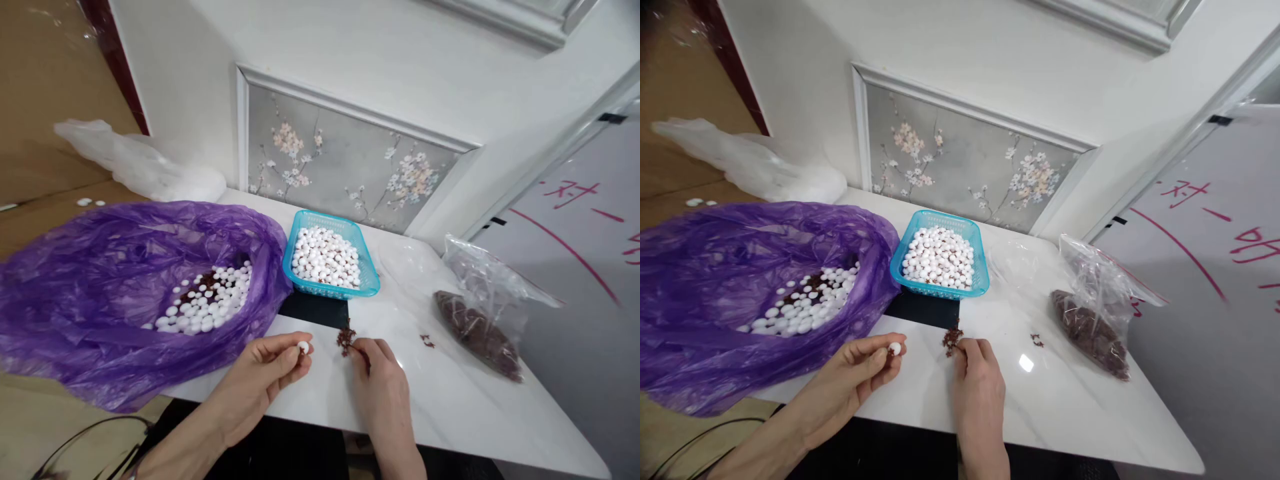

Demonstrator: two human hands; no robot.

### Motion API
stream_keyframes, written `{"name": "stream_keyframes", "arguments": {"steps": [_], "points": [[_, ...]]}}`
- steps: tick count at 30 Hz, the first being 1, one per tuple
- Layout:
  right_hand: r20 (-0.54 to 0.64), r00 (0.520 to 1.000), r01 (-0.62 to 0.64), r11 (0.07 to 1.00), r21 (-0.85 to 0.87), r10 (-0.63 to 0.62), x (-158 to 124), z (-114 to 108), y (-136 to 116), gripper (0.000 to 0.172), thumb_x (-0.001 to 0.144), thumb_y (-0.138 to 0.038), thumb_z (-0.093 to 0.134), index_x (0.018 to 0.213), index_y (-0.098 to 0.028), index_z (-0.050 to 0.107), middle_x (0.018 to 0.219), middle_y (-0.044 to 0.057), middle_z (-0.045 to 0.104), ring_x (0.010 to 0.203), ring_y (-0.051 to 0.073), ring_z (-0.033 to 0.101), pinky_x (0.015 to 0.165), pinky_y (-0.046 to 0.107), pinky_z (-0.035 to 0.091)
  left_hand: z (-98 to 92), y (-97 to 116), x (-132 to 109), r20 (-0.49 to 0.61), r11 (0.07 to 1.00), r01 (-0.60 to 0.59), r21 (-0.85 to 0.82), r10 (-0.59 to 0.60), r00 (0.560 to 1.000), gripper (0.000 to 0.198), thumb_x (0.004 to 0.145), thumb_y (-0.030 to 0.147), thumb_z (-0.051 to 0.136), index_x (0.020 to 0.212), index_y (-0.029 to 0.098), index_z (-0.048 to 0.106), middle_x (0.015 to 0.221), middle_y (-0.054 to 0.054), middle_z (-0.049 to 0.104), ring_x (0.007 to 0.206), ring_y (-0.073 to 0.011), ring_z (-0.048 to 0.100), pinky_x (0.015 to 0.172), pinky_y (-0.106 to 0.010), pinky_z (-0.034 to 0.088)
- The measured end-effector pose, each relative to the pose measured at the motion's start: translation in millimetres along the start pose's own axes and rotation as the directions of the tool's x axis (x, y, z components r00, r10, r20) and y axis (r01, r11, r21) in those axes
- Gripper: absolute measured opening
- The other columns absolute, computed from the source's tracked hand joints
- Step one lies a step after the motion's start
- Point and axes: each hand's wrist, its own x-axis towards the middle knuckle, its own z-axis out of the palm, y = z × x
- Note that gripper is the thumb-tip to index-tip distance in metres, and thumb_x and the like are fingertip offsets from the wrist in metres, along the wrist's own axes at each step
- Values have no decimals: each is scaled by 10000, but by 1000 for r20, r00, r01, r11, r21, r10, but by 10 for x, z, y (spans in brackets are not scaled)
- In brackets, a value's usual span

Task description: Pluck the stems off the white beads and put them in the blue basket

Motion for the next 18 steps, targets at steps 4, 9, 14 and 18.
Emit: {"name": "stream_keyframes", "arguments": {"steps": [4,9,14,18], "points": [[6,1000,-21,1000,22,21,-13,8,3,225,876,-275,413,805,-232,623,893,28,631,742,191,612,669,299,441,-10,-9,6,-16,1000,-4,11,4,1000,245,628,237,828,850,154,766,846,-29,692,759,-102,624,786,-197,506],[-36,999,10,998,62,-7,-35,41,52,231,873,-343,409,787,-246,601,860,20,631,710,186,609,639,285,437,75,38,9,77,986,-117,116,109,991,87,760,225,718,787,144,731,675,12,617,610,-57,534,648,-168,464],[-62,998,-10,995,97,16,-72,55,121,250,877,-425,394,829,-258,574,834,12,652,719,196,608,657,289,439,517,289,206,148,871,-390,299,361,921,101,808,208,630,840,158,711,732,-7,652,692,-100,582,724,-224,480],[-65,988,-135,989,57,138,-96,51,148,275,856,-492,397,851,-275,566,746,-8,656,660,207,613,652,307,439,765,478,592,265,590,-595,546,552,791,344,796,158,582,1131,117,647,1055,-130,702,939,-211,647,829,-318,505]]}}
